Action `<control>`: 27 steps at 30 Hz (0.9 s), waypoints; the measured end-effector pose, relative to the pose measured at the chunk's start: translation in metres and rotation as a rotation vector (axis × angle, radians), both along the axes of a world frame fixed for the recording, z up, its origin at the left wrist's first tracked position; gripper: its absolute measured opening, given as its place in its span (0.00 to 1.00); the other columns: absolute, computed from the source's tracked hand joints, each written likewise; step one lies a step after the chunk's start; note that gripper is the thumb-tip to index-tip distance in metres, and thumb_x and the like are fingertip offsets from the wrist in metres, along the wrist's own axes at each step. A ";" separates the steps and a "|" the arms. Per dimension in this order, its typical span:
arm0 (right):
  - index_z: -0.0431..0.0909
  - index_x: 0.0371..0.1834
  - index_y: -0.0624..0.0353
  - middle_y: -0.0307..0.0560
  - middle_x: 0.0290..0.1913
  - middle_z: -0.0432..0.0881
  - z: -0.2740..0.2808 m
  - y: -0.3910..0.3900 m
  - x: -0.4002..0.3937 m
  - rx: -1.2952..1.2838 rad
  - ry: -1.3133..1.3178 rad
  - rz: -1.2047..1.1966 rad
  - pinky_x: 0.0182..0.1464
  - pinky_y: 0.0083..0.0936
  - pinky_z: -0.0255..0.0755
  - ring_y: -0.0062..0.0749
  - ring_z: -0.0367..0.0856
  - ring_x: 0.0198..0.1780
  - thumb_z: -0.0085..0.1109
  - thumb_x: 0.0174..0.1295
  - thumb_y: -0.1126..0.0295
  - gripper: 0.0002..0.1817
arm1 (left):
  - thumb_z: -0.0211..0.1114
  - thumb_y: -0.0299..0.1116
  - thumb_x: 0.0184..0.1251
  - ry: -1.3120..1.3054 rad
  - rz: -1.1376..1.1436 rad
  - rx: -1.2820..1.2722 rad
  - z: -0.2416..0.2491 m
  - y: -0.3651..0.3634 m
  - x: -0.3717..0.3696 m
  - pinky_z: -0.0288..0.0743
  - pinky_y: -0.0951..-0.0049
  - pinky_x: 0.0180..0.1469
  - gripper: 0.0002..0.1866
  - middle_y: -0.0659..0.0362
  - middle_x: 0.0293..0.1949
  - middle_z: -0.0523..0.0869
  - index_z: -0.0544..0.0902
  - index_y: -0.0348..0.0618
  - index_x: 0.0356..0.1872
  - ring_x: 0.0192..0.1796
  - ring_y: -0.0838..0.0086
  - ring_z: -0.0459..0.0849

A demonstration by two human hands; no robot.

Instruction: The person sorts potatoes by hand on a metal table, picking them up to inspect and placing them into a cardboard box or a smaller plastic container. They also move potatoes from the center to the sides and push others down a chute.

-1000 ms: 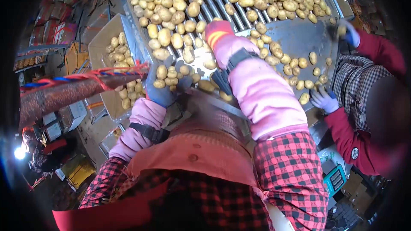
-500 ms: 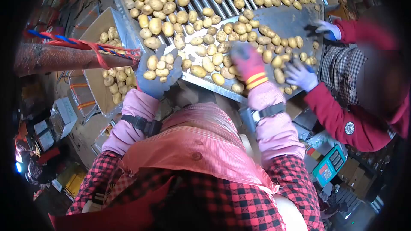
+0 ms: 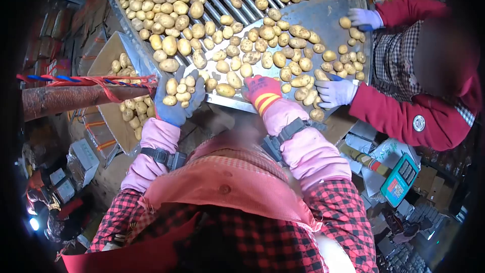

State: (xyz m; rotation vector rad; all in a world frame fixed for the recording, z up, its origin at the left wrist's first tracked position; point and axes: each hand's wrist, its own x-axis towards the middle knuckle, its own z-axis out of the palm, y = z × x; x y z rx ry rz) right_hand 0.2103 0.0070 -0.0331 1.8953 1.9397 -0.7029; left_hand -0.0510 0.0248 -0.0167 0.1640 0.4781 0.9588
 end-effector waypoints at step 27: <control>0.79 0.46 0.60 0.54 0.55 0.78 0.022 0.040 0.014 0.871 0.638 0.153 0.61 0.39 0.73 0.51 0.77 0.58 0.65 0.49 0.70 0.18 | 0.55 0.50 0.68 1.371 -0.460 0.972 -0.004 0.055 0.074 0.71 0.68 0.43 0.20 0.65 0.47 0.81 0.78 0.56 0.56 0.48 0.70 0.79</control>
